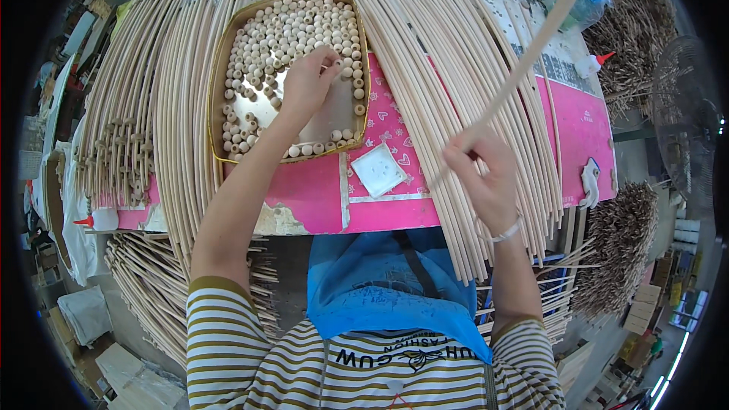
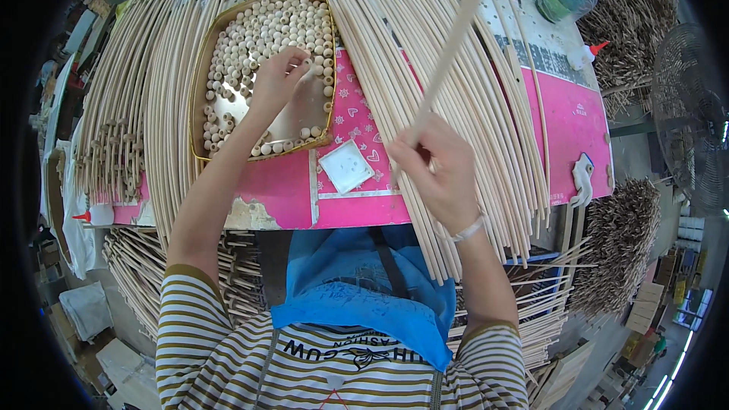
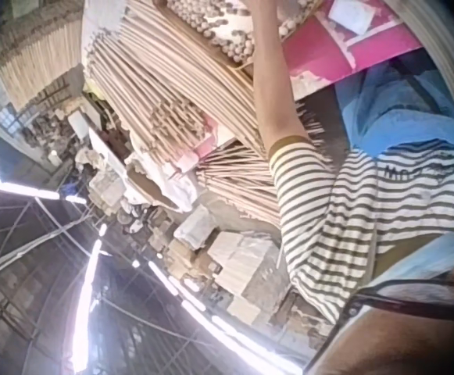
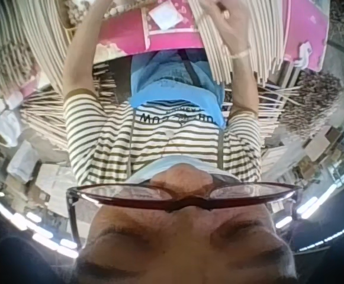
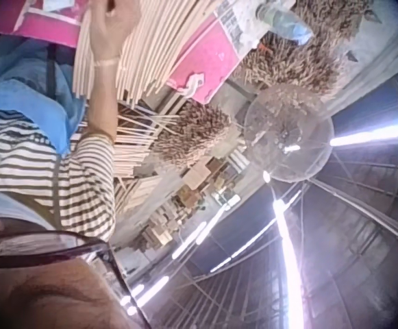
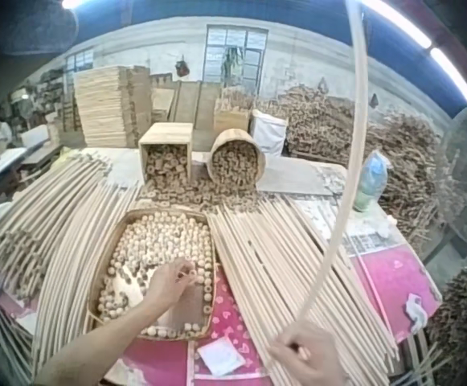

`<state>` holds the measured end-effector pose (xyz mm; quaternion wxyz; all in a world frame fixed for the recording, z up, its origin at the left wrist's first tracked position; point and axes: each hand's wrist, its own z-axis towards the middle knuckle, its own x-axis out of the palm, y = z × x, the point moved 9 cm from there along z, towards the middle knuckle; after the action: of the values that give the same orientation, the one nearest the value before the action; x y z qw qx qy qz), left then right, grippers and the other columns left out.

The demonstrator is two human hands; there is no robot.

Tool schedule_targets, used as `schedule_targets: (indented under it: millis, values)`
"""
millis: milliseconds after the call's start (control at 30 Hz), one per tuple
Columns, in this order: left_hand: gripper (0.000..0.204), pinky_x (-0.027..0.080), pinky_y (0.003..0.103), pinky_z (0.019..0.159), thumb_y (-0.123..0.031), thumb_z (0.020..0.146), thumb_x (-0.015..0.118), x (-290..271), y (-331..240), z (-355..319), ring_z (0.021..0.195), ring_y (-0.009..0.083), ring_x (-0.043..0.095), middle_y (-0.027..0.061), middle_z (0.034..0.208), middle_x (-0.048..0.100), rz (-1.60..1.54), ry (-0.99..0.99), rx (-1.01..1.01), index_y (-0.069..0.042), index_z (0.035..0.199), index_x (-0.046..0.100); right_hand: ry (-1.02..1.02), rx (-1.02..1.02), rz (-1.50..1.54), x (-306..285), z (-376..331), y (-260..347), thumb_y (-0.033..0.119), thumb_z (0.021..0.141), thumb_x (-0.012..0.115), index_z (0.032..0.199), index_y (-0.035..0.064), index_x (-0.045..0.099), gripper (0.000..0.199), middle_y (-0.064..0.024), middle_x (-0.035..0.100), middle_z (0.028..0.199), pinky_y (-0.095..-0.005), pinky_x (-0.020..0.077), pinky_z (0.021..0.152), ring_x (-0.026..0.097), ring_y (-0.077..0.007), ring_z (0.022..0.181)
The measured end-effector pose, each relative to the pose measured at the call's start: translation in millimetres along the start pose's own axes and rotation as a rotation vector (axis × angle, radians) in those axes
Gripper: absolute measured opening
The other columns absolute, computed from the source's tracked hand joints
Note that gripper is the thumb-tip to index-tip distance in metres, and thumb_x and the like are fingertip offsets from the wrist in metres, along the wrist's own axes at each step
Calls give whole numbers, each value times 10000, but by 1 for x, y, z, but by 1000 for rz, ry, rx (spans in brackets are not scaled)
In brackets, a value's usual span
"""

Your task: Applying glue to the ends of wooden sticks and attaching wooden beads to them in a workshop.

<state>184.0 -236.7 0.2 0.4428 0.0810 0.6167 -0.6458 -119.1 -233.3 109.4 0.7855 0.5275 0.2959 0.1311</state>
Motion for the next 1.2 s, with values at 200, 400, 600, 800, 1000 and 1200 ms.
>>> schedule_targets:
  millis: [200,400,600,800,1000,1200]
  values:
    - [258,506,234,768,-80,942,656,-37,-80,-102,852,81,623,33,1012,687,-475,49,-56,18,1181,662,-10,-55,-171,39,16,-16,117,910,693,922,-7,660,129,-105,613,789,-292,484,570,628,-193,631]
    - [252,496,260,840,-67,967,614,5,-63,-202,912,101,609,51,1029,639,-877,87,-266,6,1208,627,34,-65,-132,74,13,-26,122,934,667,925,-4,653,128,-110,624,814,-327,514,586,678,-205,680]
    - [214,509,247,794,-48,966,612,29,-42,-203,875,93,618,52,999,644,-878,76,-325,6,1173,616,62,-88,-239,81,7,-43,121,938,665,937,-2,658,123,-115,625,820,-341,516,598,675,-212,686]
    - [186,522,245,775,-57,967,620,33,-38,-199,856,84,619,45,976,635,-872,59,-358,5,1142,634,-59,-80,-134,56,3,-36,127,948,666,959,-6,664,134,-105,635,823,-307,502,624,643,-184,700]
    - [207,516,239,759,-88,972,631,35,-46,-196,836,79,614,35,958,641,-886,47,-343,4,1157,647,-111,-13,116,37,-5,-32,118,1003,605,957,-24,644,154,-69,637,865,-251,519,670,630,-125,767]
    - [227,512,236,752,-104,965,654,40,-57,-193,826,65,607,19,937,673,-934,113,-377,10,1161,663,-160,-29,193,33,-18,-28,124,1017,581,988,-16,627,150,-76,632,900,-246,524,694,637,-129,791]
